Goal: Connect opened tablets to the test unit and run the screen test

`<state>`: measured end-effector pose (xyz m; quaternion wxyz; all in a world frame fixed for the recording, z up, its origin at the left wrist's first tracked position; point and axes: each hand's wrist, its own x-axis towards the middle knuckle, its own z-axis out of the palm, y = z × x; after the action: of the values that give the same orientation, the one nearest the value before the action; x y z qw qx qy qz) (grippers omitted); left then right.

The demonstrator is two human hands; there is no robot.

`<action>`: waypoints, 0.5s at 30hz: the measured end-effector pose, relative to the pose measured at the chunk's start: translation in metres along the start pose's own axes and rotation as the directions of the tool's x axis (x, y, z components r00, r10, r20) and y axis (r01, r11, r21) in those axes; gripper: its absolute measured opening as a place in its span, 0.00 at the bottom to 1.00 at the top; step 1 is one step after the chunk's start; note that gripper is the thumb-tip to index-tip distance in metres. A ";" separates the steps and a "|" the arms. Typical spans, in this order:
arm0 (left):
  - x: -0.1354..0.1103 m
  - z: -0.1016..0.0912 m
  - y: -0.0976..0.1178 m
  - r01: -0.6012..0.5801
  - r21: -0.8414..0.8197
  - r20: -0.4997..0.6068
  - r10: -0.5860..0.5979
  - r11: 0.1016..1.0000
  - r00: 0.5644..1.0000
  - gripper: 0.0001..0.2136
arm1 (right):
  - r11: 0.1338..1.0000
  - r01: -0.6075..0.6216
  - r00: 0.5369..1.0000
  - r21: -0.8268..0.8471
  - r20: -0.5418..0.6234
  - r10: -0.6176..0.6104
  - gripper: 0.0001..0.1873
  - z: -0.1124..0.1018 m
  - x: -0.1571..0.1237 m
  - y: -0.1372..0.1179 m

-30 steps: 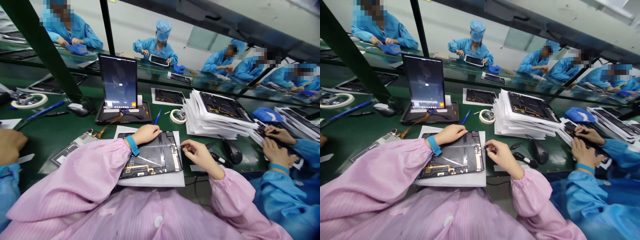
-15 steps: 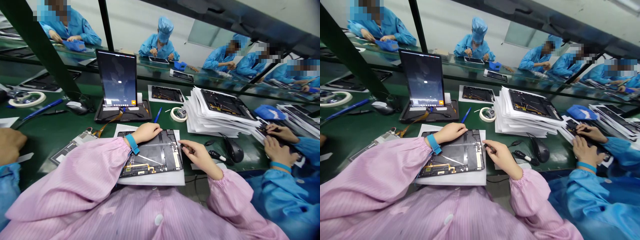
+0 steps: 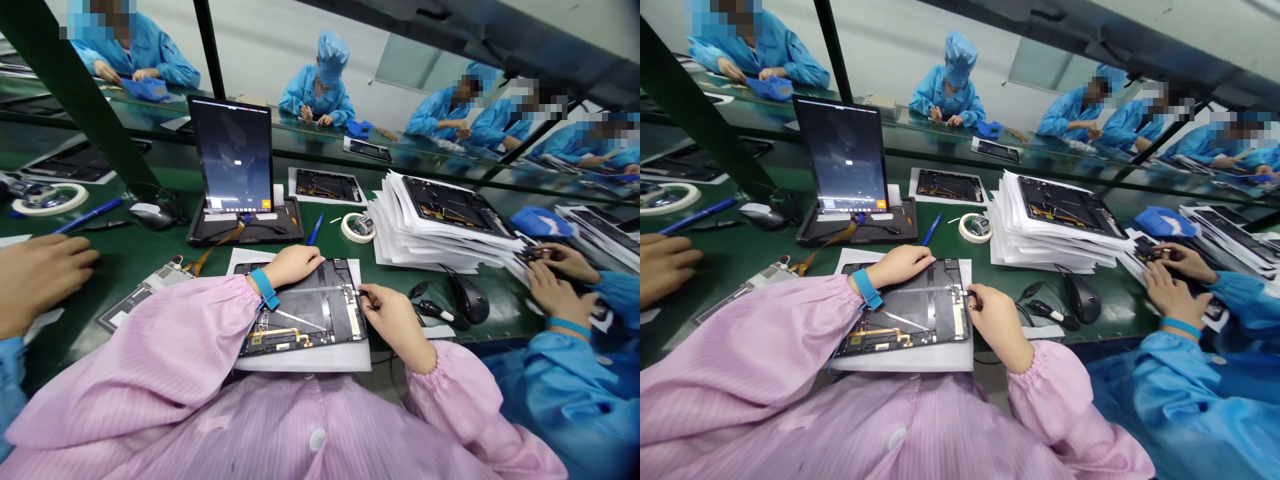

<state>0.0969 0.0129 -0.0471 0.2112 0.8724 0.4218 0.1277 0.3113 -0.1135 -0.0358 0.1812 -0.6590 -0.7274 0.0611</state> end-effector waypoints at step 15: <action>0.000 0.002 -0.001 0.003 0.018 -0.013 -0.003 1.000 1.000 0.17 | 0.986 0.036 0.998 -0.164 0.052 -0.028 0.15 -0.001 0.004 -0.009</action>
<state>0.0972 0.0130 -0.0496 0.2007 0.8729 0.4256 0.1290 0.3032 -0.1108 -0.0311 0.1091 -0.6582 -0.7448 0.0140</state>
